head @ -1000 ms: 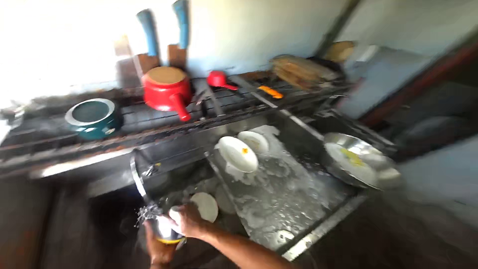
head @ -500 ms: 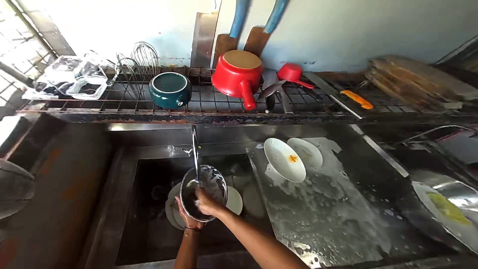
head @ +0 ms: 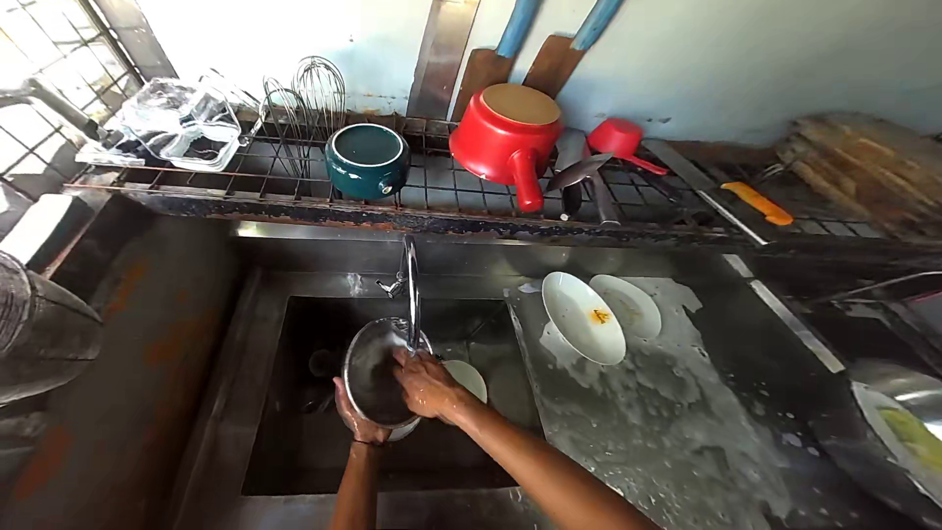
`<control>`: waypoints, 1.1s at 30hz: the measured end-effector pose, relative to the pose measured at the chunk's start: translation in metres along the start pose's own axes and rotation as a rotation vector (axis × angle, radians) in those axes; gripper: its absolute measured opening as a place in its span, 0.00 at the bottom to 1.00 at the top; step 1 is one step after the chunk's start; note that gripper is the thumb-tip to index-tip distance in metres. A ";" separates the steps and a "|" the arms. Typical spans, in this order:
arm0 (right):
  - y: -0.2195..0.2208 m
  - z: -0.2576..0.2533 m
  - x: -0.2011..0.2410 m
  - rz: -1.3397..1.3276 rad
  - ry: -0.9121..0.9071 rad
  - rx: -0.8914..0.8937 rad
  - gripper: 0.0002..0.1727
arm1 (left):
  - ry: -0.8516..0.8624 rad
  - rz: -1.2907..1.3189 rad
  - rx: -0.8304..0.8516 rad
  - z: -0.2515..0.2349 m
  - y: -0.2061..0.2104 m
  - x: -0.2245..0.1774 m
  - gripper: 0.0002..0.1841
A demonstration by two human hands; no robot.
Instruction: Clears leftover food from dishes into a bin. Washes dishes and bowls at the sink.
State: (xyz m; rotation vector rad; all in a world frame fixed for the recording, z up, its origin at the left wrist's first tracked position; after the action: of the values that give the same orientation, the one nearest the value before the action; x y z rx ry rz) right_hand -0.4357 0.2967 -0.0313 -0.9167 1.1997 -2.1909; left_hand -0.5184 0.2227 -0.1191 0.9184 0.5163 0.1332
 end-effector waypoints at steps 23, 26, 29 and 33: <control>0.005 0.013 -0.020 -0.011 0.019 -0.125 0.33 | -0.049 -0.071 -0.008 0.006 0.002 0.023 0.41; 0.014 0.024 0.015 -0.400 -0.025 -0.080 0.39 | 0.053 -0.178 -0.030 0.000 0.002 0.031 0.36; 0.020 0.043 0.009 -0.168 -0.183 -0.009 0.42 | 0.011 -0.158 -0.040 -0.008 -0.022 0.013 0.40; -0.003 0.028 -0.034 0.098 -0.017 -0.166 0.48 | -0.115 -0.093 -0.014 0.010 0.000 0.017 0.41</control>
State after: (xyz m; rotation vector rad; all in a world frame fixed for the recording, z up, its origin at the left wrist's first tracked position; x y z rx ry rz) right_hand -0.3927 0.3059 -0.0291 -0.9196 1.4046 -2.0262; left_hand -0.4988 0.2209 -0.1203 0.8810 0.4494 -0.0005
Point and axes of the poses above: each hand's wrist, its own z-axis away from the middle knuckle, its own y-axis out of the palm, x = y × z, the point moved 6 cm from there along -z, towards the middle knuckle, and after that the axes turned 8 degrees about -x, right-handed, at the moved point
